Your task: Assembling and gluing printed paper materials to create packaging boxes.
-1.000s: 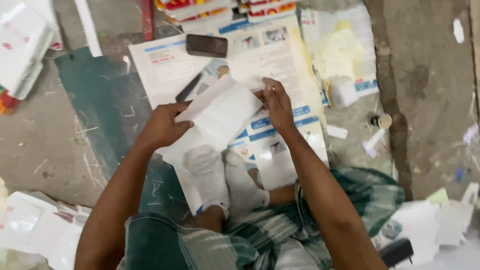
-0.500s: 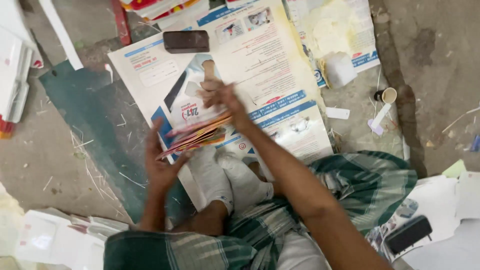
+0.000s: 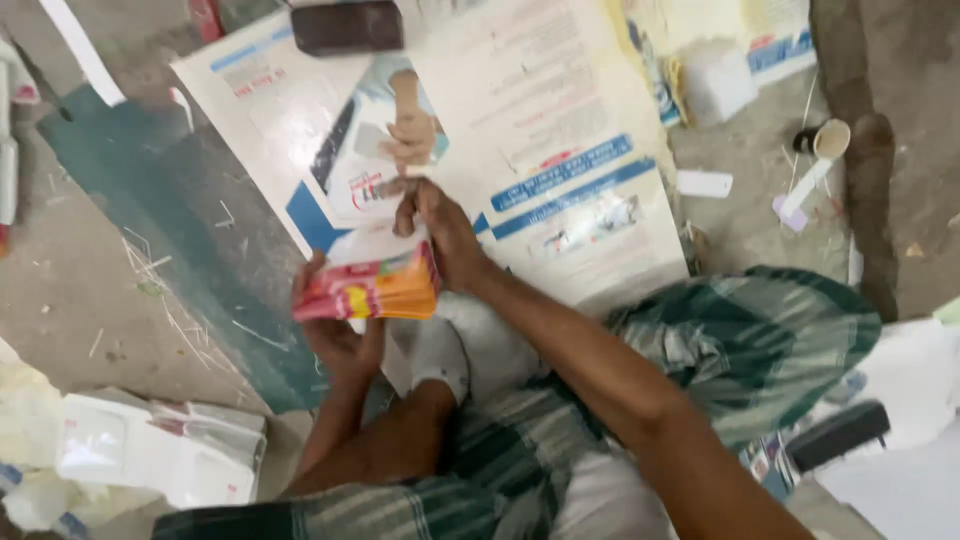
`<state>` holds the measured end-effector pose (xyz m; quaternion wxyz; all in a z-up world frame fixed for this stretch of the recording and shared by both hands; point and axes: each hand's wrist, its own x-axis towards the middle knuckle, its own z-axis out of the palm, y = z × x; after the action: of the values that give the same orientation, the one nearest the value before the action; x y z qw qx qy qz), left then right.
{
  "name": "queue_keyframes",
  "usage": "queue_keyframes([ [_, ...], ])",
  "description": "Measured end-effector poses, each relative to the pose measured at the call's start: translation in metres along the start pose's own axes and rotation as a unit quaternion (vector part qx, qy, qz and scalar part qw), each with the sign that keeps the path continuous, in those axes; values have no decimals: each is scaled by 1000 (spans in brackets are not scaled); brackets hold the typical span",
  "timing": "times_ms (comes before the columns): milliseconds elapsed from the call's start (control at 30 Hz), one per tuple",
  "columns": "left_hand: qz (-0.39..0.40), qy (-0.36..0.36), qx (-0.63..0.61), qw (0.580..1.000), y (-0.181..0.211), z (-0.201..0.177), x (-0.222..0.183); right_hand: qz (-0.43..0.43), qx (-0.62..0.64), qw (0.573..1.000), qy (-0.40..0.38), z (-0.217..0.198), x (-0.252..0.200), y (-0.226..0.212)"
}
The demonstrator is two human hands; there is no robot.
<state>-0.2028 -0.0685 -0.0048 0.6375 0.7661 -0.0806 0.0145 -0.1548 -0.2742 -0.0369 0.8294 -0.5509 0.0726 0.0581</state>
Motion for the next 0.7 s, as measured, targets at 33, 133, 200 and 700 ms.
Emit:
queue_keyframes([
  [33, -14, -11, 2, 1000, -4, -11, -7, 11, 7, 1000, 13, -2, -5, 6],
  [133, 57, 8, 274, 960, -25, -13, 8, 16, 148, 989, -18, -11, 12, 1],
  [200, -60, -1, 10, 998, -11, 4, -2, -45, 18, 999, -11, 3, -2, -23],
  [700, 56, -49, 251, 965, 21, -3, 49, 5, 107, 991, 75, -12, -10, 1],
])
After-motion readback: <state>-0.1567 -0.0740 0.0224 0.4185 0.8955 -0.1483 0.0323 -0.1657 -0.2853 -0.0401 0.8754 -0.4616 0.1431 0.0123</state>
